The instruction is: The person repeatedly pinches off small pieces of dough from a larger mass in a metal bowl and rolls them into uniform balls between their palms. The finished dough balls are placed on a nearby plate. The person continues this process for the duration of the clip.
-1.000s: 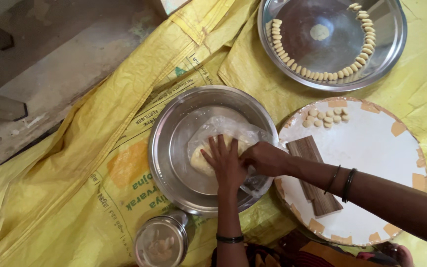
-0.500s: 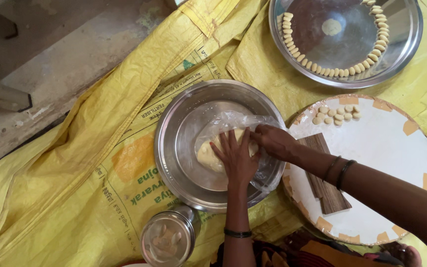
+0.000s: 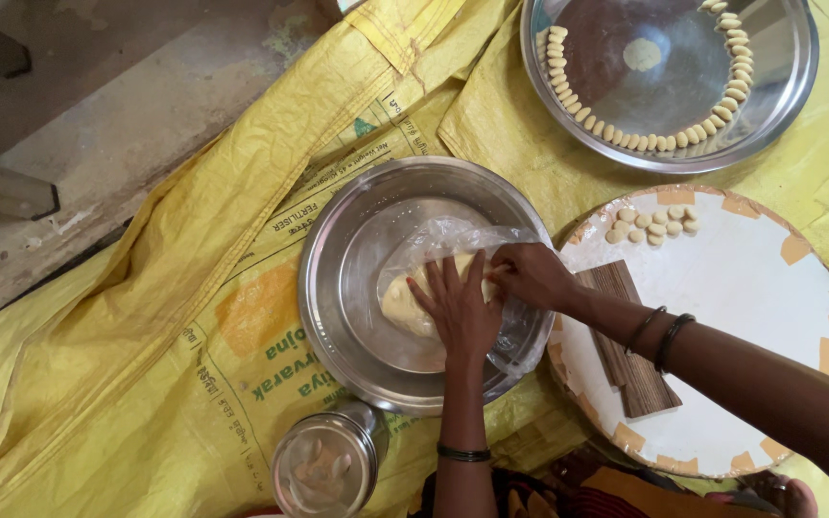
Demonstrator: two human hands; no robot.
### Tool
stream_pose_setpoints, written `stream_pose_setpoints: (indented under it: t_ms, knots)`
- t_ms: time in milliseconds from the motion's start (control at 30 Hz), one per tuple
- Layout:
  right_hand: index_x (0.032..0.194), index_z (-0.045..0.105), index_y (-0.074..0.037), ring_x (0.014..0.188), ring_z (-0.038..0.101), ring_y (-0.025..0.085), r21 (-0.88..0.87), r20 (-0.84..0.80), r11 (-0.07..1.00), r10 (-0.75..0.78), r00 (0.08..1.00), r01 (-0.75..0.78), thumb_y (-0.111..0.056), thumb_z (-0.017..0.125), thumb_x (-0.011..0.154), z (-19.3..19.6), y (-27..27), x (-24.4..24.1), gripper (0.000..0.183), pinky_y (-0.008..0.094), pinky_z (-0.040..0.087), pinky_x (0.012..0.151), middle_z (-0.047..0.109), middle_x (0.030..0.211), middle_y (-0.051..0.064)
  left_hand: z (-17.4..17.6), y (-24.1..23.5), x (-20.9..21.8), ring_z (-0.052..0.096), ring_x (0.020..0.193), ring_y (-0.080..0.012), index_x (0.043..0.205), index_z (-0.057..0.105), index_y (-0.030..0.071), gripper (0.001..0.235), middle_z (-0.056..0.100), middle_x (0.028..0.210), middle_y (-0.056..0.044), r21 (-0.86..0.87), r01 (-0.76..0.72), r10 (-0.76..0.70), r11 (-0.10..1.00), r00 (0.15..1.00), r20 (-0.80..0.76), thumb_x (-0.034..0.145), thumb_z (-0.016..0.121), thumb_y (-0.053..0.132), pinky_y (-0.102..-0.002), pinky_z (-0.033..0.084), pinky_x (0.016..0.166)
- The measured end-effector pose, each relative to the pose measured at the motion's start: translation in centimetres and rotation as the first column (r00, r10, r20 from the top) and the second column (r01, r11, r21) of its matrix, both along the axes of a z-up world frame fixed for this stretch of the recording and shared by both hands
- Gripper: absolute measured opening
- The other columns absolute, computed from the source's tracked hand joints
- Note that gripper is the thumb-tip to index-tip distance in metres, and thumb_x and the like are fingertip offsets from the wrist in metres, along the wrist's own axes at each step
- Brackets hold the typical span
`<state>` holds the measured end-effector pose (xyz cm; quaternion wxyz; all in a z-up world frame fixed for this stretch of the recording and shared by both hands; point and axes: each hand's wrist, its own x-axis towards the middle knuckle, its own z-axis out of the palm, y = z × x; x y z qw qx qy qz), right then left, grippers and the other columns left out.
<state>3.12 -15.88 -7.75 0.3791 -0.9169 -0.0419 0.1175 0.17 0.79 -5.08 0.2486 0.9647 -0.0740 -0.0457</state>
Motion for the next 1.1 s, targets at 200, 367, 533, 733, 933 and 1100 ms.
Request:
stream_pose_setpoints:
  t_ms: [200,367,533,733,933,1100]
  knots:
    - [0.099,0.074,0.001,0.078,0.073,0.036,-0.026,0.058,0.996,-0.083,0.995,0.084,-0.017,0.079,0.071,-0.7,0.6,0.1,0.033,0.045,0.057,0.072,0.074,0.085,0.02,-0.4,0.1,-0.1,0.023,0.15,-0.047,0.143,0.056,0.026,0.071,0.043,0.153,-0.022,-0.01,0.007,-0.007,1.0,1.0,0.025,0.078,0.083,0.033,-0.072,-0.003,0.118]
    - [0.099,0.078,-0.004,0.079,0.073,0.036,-0.01,0.081,0.998,-0.053,0.995,0.054,-0.012,0.075,0.071,-1.0,0.6,-0.3,0.029,0.044,0.057,0.072,0.076,0.091,0.018,-0.8,-0.1,-0.1,0.025,0.149,-0.0471,0.144,0.057,0.03,0.068,0.044,0.152,-0.023,-0.027,-0.004,0.005,1.0,0.999,0.036,0.08,0.081,0.034,-0.072,-0.003,0.118]
    - [0.092,0.077,-0.004,0.077,0.072,0.037,-0.017,0.087,0.999,-0.036,0.996,0.038,-0.013,0.074,0.079,-0.3,0.5,-0.7,0.017,0.045,0.056,0.071,0.075,0.085,0.018,-1.3,-0.4,-0.3,0.031,0.148,-0.0462,0.136,0.067,0.031,0.054,0.049,0.149,-0.022,-0.035,-0.014,0.018,0.999,0.992,0.124,0.083,0.078,0.03,-0.071,-0.002,0.119]
    - [0.089,0.078,-0.004,0.074,0.072,0.035,-0.036,0.107,0.998,-0.05,0.993,0.054,-0.013,0.075,0.076,-0.2,0.4,-0.3,0.016,0.045,0.056,0.069,0.075,0.084,0.017,-1.6,-0.6,-0.4,0.033,0.146,-0.0459,0.128,0.073,0.028,0.044,0.053,0.147,-0.02,-0.083,-0.04,0.051,0.996,0.989,0.139,0.084,0.077,0.028,-0.071,-0.001,0.121]
    - [0.091,0.078,-0.004,0.069,0.072,0.024,0.043,-0.084,0.996,-0.072,0.994,0.076,-0.013,0.074,0.082,-0.9,-0.6,-0.1,0.013,0.038,0.055,0.066,0.075,0.079,0.013,-1.6,-0.7,-0.6,0.038,0.144,-0.0449,0.122,0.076,0.027,0.038,0.058,0.141,-0.019,-0.127,-0.055,0.073,0.99,0.987,0.146,0.084,0.077,0.029,-0.07,0.001,0.121]
    - [0.094,0.078,0.002,0.07,0.065,0.013,0.41,-0.342,0.897,-0.015,0.939,0.164,-0.014,0.072,0.094,0.1,-2.0,-0.2,0.017,0.03,0.053,0.065,0.074,0.078,0.009,-1.4,-0.8,-0.5,0.038,0.143,-0.0449,0.123,0.076,0.028,0.041,0.058,0.14,-0.02,-0.112,-0.06,0.075,0.992,0.988,0.138,0.082,0.079,0.027,-0.069,0.001,0.121]
